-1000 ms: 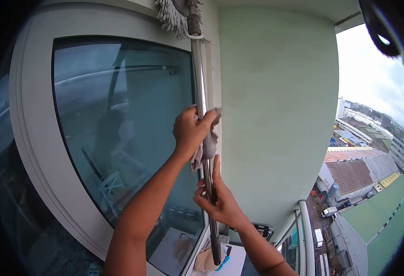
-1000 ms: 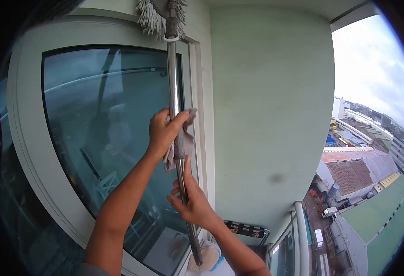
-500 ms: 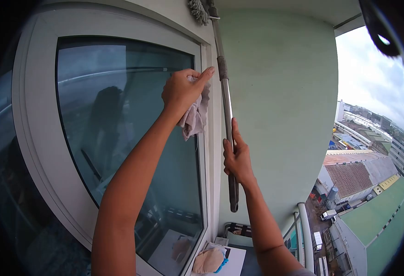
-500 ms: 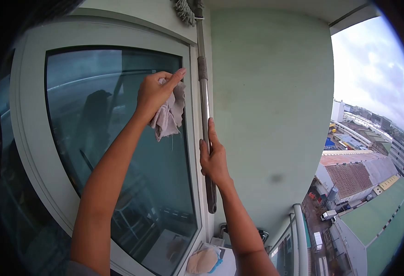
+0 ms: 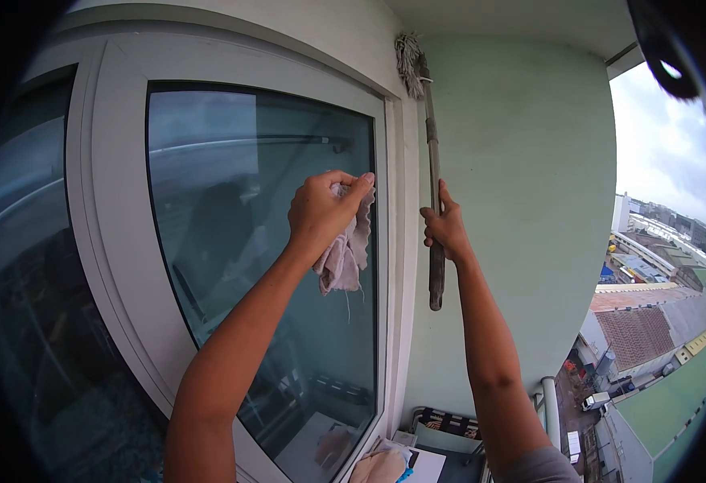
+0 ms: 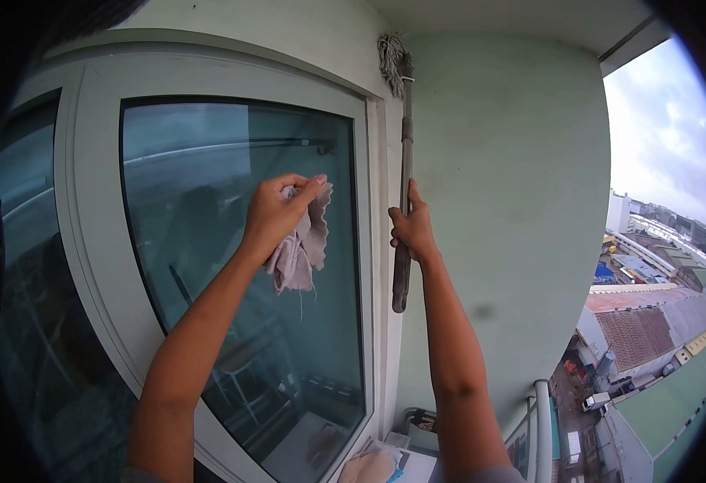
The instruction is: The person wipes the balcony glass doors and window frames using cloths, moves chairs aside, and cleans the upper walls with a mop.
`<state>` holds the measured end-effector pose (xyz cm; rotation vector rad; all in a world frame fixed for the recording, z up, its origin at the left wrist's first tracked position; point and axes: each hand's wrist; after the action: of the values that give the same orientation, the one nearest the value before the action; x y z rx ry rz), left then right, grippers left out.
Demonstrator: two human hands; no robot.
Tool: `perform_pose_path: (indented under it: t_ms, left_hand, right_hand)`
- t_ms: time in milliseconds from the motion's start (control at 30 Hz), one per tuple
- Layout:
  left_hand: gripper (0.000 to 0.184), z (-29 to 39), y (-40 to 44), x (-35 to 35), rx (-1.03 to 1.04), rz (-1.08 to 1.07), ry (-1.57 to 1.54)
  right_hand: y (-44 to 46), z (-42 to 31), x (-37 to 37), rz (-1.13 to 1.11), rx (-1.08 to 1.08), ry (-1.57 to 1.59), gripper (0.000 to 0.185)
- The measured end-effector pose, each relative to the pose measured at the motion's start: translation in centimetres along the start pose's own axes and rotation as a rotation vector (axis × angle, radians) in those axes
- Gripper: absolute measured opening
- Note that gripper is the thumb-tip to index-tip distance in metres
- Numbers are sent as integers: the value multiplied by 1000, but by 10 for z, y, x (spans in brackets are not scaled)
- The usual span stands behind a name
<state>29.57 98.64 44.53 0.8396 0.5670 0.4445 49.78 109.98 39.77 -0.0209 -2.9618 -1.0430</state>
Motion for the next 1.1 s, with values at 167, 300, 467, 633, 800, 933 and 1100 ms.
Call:
perform_pose_path:
  t_ms: [167,300,467,633,800,933,1100]
  left_hand:
    - [62,5,13,35,-86,-136,121]
    - [63,2,22,76,-141,-305,323]
    - [42,8,-14,61,-160,-427,-204]
    - [41,-8,-68,8,-93,-247,-111]
    - [41,11,-110,-62,106,-6,-5]
    - [35,43,-131,-133,183,137,138]
    - [28,93,-163,-240,92,386,104]
  right_hand:
    - [-130,15,12,-97,36,45,79]
    - [-243,9,24,-141,116,132,77]
    - [-343,34,39,-172,83,152,77]
    - [-392,82,68,-200,-147,-74,72]
    - [-402,117,105,-252,-448,-239,74]
    - [-394,111,144,-314,-701,-262,71]
    - [-352,8,196,-481,-1034,306,73]
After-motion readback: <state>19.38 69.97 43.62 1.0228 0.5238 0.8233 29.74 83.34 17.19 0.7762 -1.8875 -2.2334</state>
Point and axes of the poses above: each hand's wrist, its own y-axis towards the middle knuckle, its own x-axis out of the palm, z = x × y, and after that the axes turned 1 degree about -y, right-handed
